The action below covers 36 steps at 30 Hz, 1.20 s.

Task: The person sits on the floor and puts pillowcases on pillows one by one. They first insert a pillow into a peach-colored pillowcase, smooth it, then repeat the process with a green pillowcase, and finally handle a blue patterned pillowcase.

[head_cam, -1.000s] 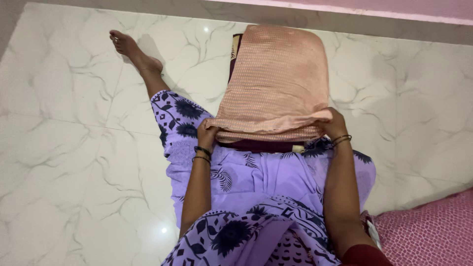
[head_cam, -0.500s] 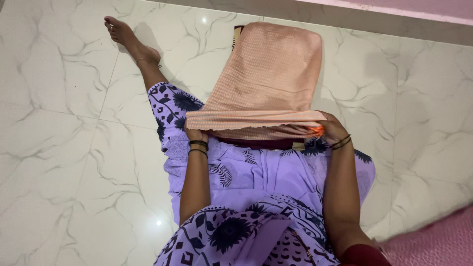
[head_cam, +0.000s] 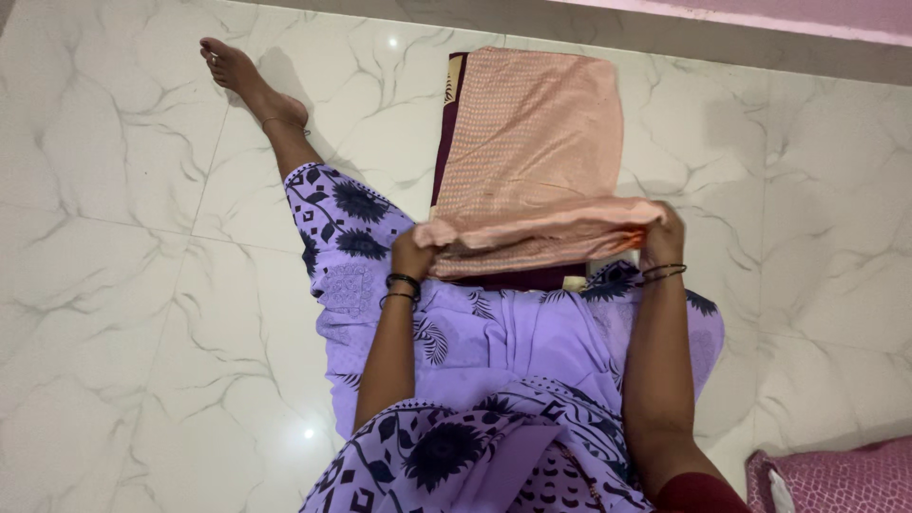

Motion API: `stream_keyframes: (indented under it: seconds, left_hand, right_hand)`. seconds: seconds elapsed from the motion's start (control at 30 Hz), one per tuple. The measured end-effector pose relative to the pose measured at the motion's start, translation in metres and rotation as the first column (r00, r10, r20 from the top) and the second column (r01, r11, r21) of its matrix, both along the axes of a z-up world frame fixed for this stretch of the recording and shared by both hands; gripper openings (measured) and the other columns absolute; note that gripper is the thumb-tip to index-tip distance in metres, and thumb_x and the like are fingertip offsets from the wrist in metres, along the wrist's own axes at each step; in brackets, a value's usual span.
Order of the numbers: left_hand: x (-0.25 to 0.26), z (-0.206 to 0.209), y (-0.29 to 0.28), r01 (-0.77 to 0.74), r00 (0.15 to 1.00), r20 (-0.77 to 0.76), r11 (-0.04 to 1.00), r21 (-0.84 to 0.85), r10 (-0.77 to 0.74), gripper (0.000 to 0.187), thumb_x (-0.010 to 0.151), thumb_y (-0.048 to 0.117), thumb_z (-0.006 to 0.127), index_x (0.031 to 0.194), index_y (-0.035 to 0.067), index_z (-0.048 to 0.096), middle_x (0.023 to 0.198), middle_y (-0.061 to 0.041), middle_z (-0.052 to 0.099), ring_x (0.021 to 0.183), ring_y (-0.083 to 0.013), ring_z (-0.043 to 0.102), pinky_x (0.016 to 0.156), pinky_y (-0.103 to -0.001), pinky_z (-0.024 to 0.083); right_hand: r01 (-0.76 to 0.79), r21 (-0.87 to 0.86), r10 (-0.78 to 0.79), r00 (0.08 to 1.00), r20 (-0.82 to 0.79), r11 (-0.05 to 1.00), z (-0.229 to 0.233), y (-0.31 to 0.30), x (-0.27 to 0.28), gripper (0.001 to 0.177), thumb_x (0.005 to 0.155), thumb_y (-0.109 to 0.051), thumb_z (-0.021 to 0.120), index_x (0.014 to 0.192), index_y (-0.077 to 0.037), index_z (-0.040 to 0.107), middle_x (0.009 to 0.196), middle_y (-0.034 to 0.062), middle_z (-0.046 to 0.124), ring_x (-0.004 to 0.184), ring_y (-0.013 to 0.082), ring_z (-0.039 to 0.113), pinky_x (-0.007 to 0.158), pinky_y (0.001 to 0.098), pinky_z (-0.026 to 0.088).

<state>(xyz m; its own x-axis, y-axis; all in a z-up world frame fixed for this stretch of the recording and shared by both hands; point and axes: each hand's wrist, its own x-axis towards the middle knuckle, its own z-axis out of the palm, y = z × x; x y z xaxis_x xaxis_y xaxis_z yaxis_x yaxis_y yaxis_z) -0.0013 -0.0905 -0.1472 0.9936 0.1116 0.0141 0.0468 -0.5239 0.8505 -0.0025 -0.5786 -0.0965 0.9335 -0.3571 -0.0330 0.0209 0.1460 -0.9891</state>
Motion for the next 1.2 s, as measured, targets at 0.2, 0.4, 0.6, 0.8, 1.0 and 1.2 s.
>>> stream_keyframes:
  seconds: [0.2,0.4,0.6,0.8,1.0,1.2]
  left_hand:
    - [0.025,-0.034,0.033,-0.291,0.908,-0.189,0.240,-0.926,0.374,0.033,0.098,0.018,0.064,0.129,0.006,0.064,0.121,-0.007,0.072,0.104,-0.0193,0.069,0.088,-0.035,0.057]
    - [0.018,-0.035,0.035,-0.277,0.924,-0.138,0.375,-0.884,0.357,0.031,0.097,0.018,0.060,0.125,0.005,0.063,0.120,-0.006,0.071,0.106,-0.0185,0.069,0.090,-0.036,0.058]
    - [-0.001,0.030,-0.002,0.267,0.957,-0.060,0.945,-0.188,-0.283,0.045,0.072,0.015,0.089,0.110,0.000,0.071,0.101,-0.016,0.076,0.090,-0.0279,0.073,0.079,-0.040,0.058]
    - [0.005,0.005,0.004,-0.040,0.992,0.119,0.994,-0.100,0.052,0.024,0.090,0.017,0.072,0.109,0.001,0.074,0.104,-0.016,0.078,0.094,-0.0262,0.075,0.081,-0.037,0.059]
    - [0.024,-0.027,0.033,-0.318,0.830,-0.064,0.377,-0.870,0.554,0.025,0.097,0.012,0.056,0.117,0.002,0.068,0.110,-0.006,0.073,0.098,-0.0183,0.069,0.085,-0.033,0.057]
    - [0.014,-0.009,0.025,-0.212,0.975,-0.138,0.520,-0.827,0.177,0.035,0.102,0.028,0.065,0.119,-0.001,0.072,0.110,-0.007,0.074,0.095,-0.0177,0.068,0.083,-0.033,0.056]
  right_hand:
    - [-0.504,0.303,0.568,0.803,-0.181,0.809,0.060,0.066,-0.013,0.048,0.081,-0.002,0.059,0.128,-0.002,0.063,0.118,0.0074,0.073,0.110,0.0221,0.069,0.097,0.0359,0.057]
    - [-0.658,-0.564,0.343,0.748,-0.569,0.499,0.071,0.087,-0.014,0.042,0.072,0.003,0.071,0.114,-0.001,0.073,0.100,0.0129,0.074,0.098,0.0266,0.070,0.084,0.0376,0.055]
    - [0.114,-0.103,-0.124,0.988,-0.095,0.988,0.022,0.028,0.001,0.027,0.088,0.003,0.053,0.110,0.001,0.069,0.099,0.0100,0.073,0.085,0.0209,0.069,0.073,0.0338,0.057]
    - [-0.177,0.289,0.234,0.956,-0.177,0.941,0.037,0.047,-0.004,0.037,0.083,-0.006,0.066,0.119,0.002,0.066,0.099,0.0129,0.073,0.083,0.0216,0.072,0.073,0.0349,0.060]
    - [-0.817,-0.357,0.486,0.561,-0.670,0.452,0.073,0.093,-0.018,0.054,0.075,-0.021,0.086,0.121,0.000,0.067,0.093,0.0194,0.074,0.078,0.0292,0.073,0.071,0.0413,0.056]
    - [-0.203,-0.845,0.175,0.976,-0.131,0.494,-0.014,0.053,0.004,0.023,0.094,-0.016,0.067,0.114,-0.004,0.072,0.103,0.0202,0.073,0.096,0.0355,0.070,0.081,0.0433,0.056]
